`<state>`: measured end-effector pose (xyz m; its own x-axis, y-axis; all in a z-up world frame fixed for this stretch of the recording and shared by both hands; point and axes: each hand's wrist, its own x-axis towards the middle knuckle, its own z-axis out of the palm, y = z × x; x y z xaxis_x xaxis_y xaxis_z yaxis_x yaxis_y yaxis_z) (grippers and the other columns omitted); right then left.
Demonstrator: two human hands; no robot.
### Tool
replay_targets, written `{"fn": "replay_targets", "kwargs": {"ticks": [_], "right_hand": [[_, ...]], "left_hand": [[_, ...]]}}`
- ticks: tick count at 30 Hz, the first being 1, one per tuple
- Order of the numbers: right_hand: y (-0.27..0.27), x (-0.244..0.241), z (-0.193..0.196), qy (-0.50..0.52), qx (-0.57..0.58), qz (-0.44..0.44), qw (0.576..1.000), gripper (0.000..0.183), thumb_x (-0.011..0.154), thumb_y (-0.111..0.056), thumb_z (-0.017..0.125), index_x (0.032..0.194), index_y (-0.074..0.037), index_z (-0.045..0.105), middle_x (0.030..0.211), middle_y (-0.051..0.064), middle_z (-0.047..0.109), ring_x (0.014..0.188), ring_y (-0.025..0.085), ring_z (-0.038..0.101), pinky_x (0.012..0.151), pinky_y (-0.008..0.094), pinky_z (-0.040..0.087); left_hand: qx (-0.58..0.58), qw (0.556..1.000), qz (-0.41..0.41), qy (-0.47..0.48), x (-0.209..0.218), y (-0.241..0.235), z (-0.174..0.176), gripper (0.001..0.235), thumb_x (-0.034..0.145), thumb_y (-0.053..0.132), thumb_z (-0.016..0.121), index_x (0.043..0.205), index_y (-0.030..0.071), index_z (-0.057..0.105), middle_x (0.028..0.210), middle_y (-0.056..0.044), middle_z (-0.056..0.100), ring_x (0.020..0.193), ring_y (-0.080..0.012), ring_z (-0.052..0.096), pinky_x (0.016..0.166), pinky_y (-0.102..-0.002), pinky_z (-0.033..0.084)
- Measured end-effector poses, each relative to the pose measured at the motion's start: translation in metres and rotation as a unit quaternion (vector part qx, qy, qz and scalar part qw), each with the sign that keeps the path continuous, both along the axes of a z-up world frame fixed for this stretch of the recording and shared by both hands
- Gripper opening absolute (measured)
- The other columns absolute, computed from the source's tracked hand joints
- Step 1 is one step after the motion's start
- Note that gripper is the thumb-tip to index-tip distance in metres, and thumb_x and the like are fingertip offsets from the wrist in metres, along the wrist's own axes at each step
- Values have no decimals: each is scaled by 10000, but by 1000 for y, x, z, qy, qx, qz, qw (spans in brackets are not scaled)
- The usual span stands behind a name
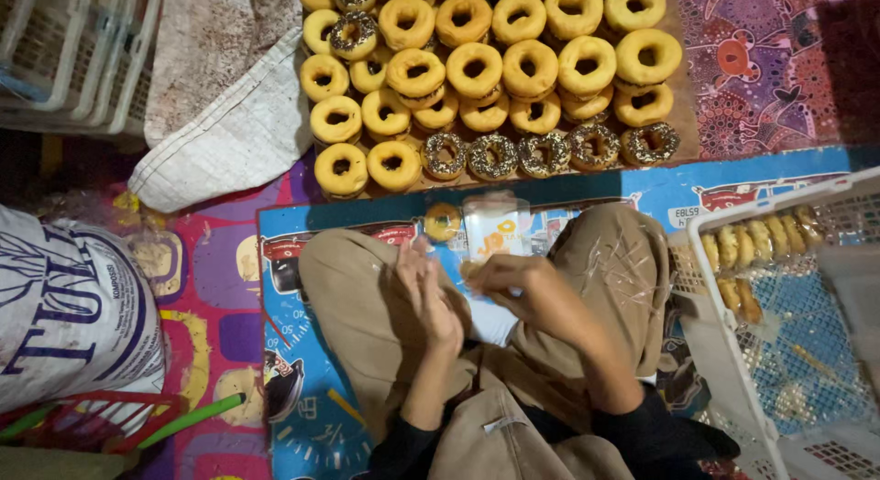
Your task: The person sits on the floor and packages donuts by hand. They pick up donuts from a tray, place them into small plastic bags, and then put the filled bags into a white plastic crate.
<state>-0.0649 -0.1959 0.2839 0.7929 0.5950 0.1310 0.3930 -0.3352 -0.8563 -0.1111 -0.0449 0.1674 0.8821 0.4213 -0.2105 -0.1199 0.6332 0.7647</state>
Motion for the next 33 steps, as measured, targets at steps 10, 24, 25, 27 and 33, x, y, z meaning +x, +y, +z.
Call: {"fn": "replay_targets", "kwargs": {"ticks": [10,24,25,27,33], "right_hand": [[-40,0,51,-7,178,-62,982,204,903,-74,759,1103,-40,750,969,81,775,861,211,708,794,341,550],[-52,-11,-20,-569,-157,-185,786,348,856,-267,772,1170,-129,714,1121,93,650,1005,313,597,906,480,483],[-61,0,-30,-530,-198,-225,794,369,865,-274,767,1193,-119,701,1144,117,652,1032,333,606,922,493,492],[-75,17,-44,-383,-269,-228,854,411,882,-289,756,1238,-99,674,1190,164,658,1085,373,624,953,519,508],[-40,28,-50,187,-86,25,978,551,810,-340,794,1279,-80,666,1131,88,771,1001,208,750,851,381,589]], "left_hand": [[635,714,-83,-282,7,36,128,160,840,112,843,909,54,711,905,-30,715,855,-227,656,768,-374,477],[643,735,-61,-207,2,53,201,148,799,22,767,919,87,709,1045,-94,708,1055,-314,654,875,-410,580],[607,764,-48,-212,8,59,198,105,832,10,742,883,61,667,1099,-163,669,1089,-368,652,896,-446,583],[566,812,-37,-136,12,66,194,63,915,72,679,902,57,619,1145,-138,693,998,-315,699,817,-398,583],[640,740,-79,191,17,60,172,181,989,315,655,952,138,661,798,53,807,660,-149,768,539,-305,524]]}}
